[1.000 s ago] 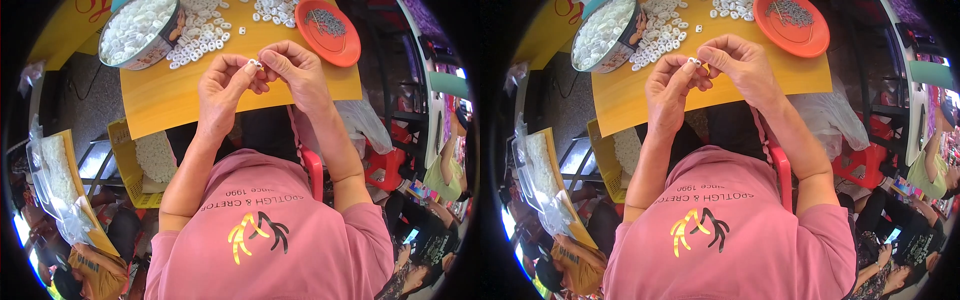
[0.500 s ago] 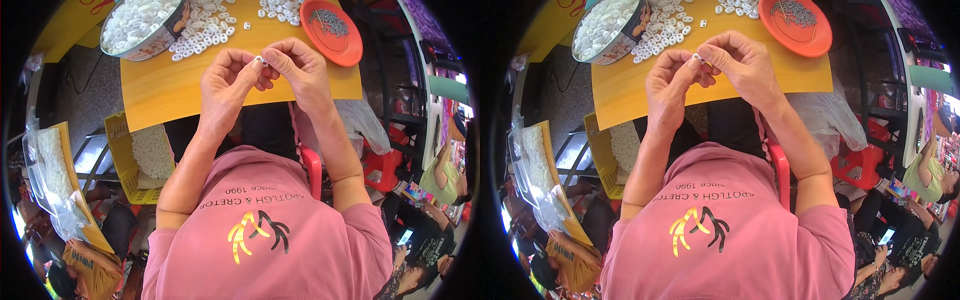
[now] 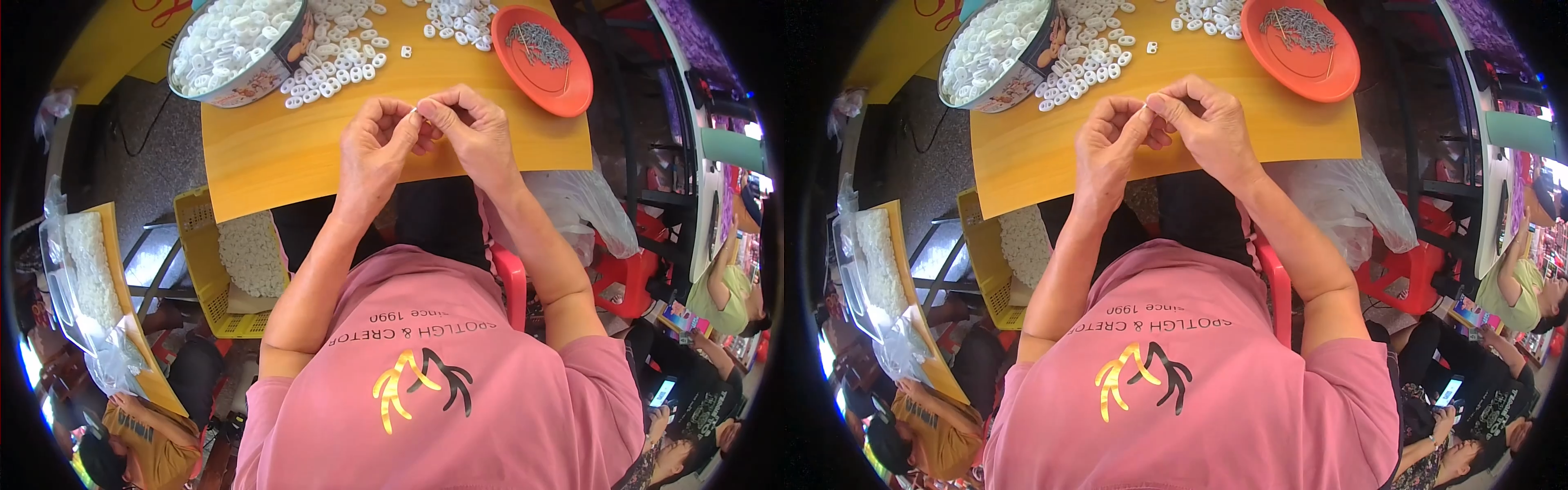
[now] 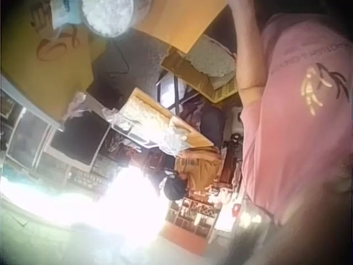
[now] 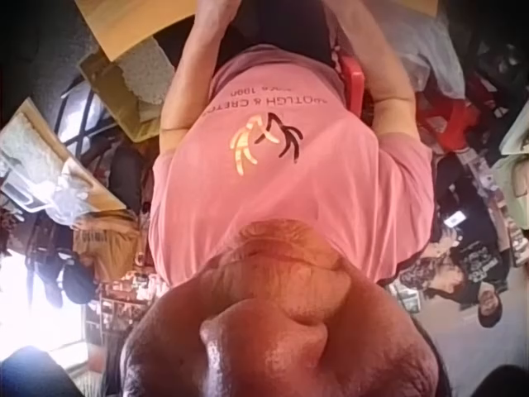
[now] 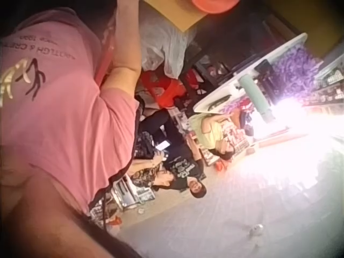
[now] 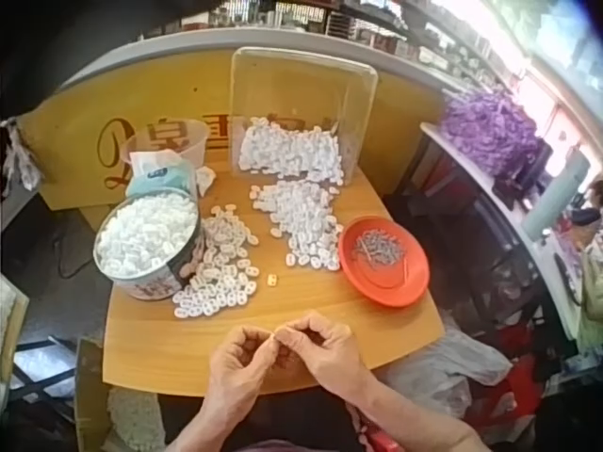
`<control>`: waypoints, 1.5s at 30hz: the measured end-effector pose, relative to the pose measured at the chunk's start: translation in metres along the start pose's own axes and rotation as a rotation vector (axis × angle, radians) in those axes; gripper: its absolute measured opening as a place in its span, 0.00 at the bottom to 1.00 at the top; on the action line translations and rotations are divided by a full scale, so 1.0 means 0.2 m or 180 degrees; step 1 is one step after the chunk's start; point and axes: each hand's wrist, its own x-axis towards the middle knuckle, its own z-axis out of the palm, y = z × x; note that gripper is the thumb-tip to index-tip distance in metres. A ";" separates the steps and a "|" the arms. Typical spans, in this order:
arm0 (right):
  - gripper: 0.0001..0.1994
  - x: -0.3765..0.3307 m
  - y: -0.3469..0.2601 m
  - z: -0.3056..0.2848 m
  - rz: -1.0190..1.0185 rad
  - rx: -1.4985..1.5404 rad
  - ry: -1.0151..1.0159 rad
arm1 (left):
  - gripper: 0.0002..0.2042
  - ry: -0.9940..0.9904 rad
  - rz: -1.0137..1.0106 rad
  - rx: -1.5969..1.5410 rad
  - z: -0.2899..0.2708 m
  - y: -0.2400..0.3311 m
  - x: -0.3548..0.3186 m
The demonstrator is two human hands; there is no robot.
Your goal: Assemble small white circular plastic parts with metal pins on a wooden table.
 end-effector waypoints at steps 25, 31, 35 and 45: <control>0.03 0.09 0.00 -0.03 -0.1653 -0.2018 -0.0331 | 0.06 0.0058 -0.0204 0.0068 -0.05 0.01 0.02; 0.03 0.12 -0.04 -0.02 -0.1961 -0.2208 -0.0572 | 0.07 0.0090 -0.0410 -0.0124 -0.08 0.04 -0.01; 0.03 0.11 -0.04 0.03 -0.1894 -0.2144 -0.0493 | 0.07 0.0141 -0.0239 -0.0078 -0.07 0.03 -0.01; 0.04 0.21 0.00 0.05 -0.1467 -0.1774 -0.0493 | 0.07 0.0362 -0.0138 -0.0018 -0.14 0.05 0.00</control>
